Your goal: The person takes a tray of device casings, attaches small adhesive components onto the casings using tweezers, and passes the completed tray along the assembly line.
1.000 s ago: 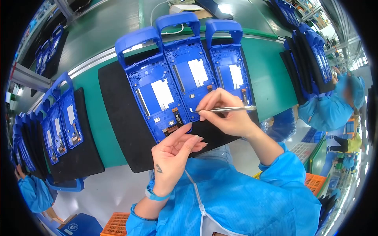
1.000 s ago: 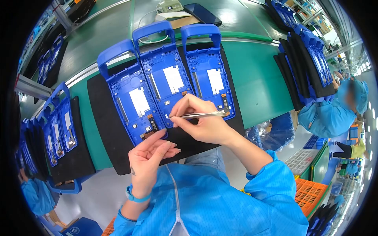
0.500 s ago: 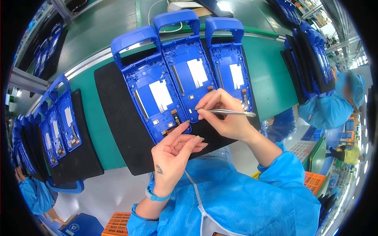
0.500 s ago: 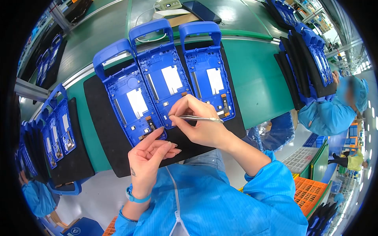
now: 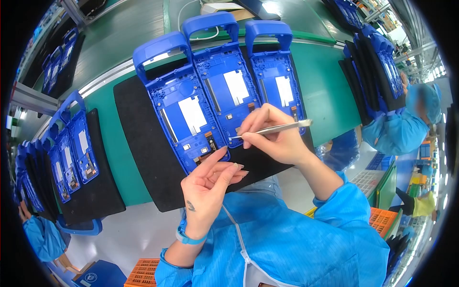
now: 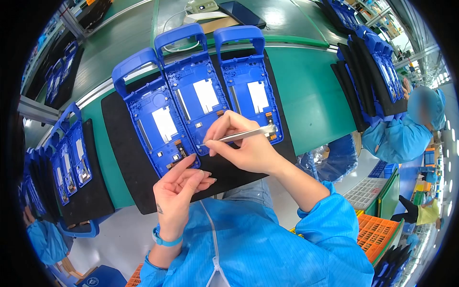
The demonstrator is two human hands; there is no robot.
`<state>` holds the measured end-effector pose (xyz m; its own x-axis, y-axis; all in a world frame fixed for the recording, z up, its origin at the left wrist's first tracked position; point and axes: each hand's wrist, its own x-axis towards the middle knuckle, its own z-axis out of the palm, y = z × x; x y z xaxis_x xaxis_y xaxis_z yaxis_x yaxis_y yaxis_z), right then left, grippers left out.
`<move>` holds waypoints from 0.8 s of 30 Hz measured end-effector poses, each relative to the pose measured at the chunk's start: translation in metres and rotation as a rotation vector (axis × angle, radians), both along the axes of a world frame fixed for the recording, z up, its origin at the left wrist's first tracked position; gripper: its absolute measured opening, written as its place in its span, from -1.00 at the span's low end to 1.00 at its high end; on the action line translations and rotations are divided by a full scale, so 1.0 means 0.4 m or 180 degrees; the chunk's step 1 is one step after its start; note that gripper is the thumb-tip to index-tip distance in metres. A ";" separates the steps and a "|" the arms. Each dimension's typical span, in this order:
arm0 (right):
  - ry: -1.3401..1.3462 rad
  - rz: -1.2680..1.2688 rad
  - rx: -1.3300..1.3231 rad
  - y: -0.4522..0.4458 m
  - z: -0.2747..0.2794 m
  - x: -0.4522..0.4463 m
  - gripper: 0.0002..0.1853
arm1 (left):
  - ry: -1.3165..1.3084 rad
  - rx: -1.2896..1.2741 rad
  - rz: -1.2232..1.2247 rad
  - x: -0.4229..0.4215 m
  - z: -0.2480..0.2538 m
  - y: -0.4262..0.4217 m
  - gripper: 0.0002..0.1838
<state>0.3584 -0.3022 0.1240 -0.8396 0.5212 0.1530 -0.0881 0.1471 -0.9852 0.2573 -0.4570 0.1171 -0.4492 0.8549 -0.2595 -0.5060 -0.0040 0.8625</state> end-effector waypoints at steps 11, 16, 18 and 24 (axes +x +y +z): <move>0.0121 -0.0418 -0.0109 0.055 0.021 0.080 -0.84 | 0.0237 -0.0042 -0.0380 0.023 0.014 0.064 -0.65; -0.0193 -0.0453 0.0375 0.064 0.019 0.083 -0.85 | -0.0133 0.0096 -0.0384 0.050 0.014 0.112 -0.54; -0.0386 -0.0384 0.0536 0.064 0.020 0.084 -0.85 | -0.0155 0.0062 -0.0408 0.052 0.016 0.117 -0.49; -0.0405 -0.0492 0.0992 0.061 0.016 0.076 -0.85 | -0.0033 0.0012 -0.0382 0.055 0.009 0.118 -0.51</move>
